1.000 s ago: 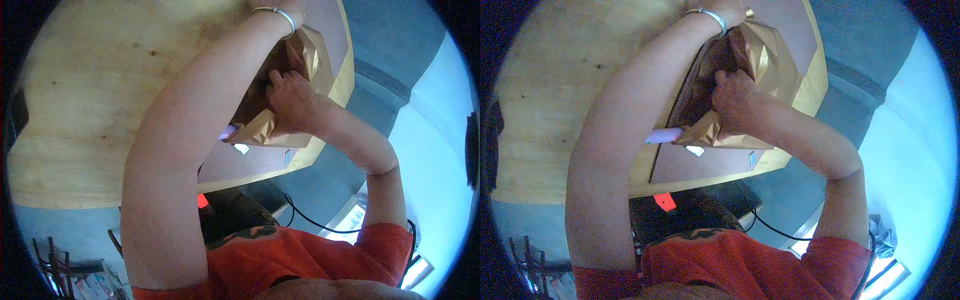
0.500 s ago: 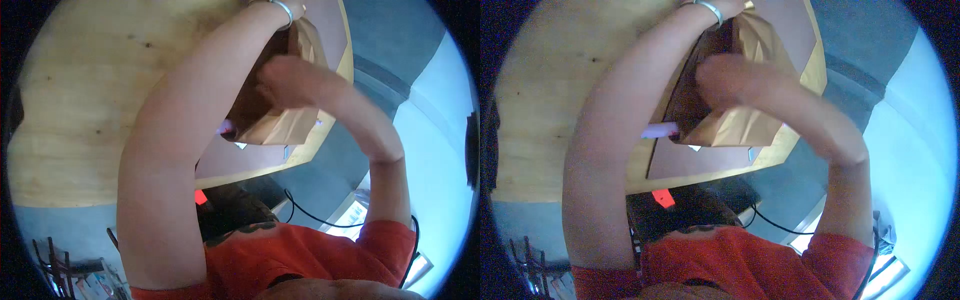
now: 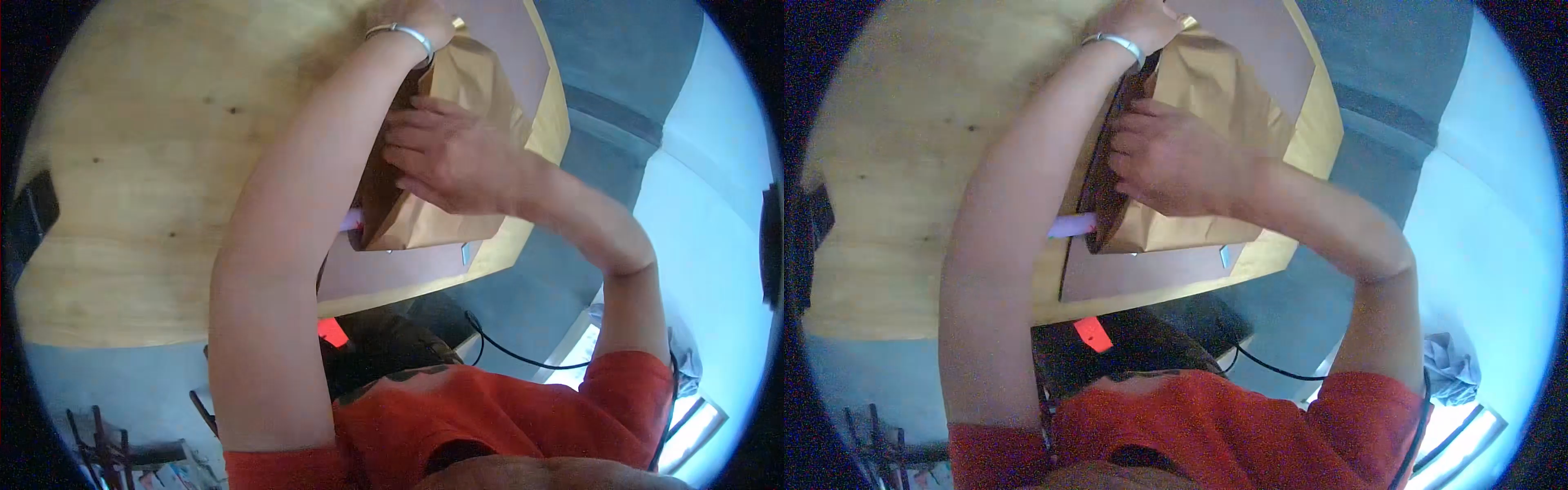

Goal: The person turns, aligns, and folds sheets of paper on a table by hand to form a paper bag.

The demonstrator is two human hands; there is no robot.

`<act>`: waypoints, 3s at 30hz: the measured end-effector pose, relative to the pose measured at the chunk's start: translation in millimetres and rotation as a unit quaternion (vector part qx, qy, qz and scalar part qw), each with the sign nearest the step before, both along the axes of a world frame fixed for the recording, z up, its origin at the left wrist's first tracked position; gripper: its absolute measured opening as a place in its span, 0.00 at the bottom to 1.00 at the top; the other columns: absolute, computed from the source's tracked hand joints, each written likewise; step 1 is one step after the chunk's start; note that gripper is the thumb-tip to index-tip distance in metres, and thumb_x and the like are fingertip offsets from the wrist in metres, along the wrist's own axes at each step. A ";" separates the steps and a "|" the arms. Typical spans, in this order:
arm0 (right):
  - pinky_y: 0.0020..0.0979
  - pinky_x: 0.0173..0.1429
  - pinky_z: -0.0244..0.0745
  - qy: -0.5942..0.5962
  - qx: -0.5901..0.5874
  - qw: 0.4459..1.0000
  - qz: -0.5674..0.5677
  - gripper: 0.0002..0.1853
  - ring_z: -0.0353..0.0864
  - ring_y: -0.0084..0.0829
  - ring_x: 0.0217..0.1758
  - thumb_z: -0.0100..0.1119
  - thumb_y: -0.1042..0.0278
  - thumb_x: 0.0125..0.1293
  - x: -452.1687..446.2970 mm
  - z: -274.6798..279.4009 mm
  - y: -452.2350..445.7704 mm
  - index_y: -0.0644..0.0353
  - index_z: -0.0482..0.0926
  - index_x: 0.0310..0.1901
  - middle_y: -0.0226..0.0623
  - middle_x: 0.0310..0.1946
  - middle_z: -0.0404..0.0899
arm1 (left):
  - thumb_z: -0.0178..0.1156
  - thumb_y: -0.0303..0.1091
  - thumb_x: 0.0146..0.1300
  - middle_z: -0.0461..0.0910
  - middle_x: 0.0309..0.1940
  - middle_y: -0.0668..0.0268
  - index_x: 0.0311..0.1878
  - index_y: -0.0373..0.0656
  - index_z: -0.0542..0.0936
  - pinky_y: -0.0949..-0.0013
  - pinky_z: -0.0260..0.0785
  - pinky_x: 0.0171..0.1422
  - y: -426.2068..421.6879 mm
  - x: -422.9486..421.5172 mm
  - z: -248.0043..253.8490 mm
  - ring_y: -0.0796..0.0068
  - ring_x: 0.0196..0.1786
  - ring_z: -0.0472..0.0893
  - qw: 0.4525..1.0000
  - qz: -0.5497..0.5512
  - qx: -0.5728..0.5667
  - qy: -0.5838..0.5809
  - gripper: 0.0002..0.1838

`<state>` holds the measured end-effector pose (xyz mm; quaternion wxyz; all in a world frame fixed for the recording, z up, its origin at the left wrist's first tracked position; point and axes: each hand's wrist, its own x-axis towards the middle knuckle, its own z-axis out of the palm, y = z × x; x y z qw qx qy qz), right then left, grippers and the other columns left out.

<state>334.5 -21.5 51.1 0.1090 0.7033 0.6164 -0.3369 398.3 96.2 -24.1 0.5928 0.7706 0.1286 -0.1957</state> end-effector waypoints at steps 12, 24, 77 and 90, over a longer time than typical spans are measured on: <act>0.39 0.58 0.69 -0.051 0.156 0.879 -0.447 0.22 0.68 0.47 0.60 0.57 0.72 0.57 5.3 37.4 -168.2 0.57 0.69 0.55 0.45 0.58 0.68 | 0.59 0.50 0.56 0.83 0.35 0.59 0.42 0.40 0.82 0.70 0.70 0.47 -44.5 23.2 -43.1 0.72 0.38 0.81 0.994 0.088 -0.020 -0.063 0.22; 0.35 0.52 0.72 -0.274 0.222 0.551 -0.756 0.25 0.76 0.38 0.52 0.54 0.58 0.62 50.6 -88.6 -465.0 0.65 0.70 0.56 0.51 0.51 0.73 | 0.62 0.44 0.56 0.81 0.41 0.63 0.47 0.32 0.79 0.73 0.68 0.48 -50.6 26.4 -66.0 0.76 0.40 0.77 0.987 0.148 -0.015 -0.064 0.24; 0.33 0.60 0.65 -0.209 0.274 0.472 -0.811 0.34 0.71 0.41 0.56 0.59 0.64 0.60 -21.4 -134.3 -494.0 0.77 0.56 0.61 0.56 0.54 0.68 | 0.68 0.29 0.49 0.82 0.37 0.58 0.42 0.31 0.78 0.68 0.74 0.45 -99.1 -3.3 -12.9 0.70 0.38 0.81 0.974 0.121 -0.122 0.147 0.18; 0.32 0.62 0.63 -0.257 0.461 0.465 -0.710 0.27 0.67 0.35 0.60 0.54 0.68 0.64 6.6 -40.2 -433.9 0.69 0.60 0.62 0.47 0.59 0.64 | 0.68 0.29 0.51 0.83 0.31 0.65 0.35 0.36 0.83 0.76 0.72 0.40 -150.3 -90.2 113.8 0.81 0.34 0.79 0.998 -0.010 -0.057 0.039 0.09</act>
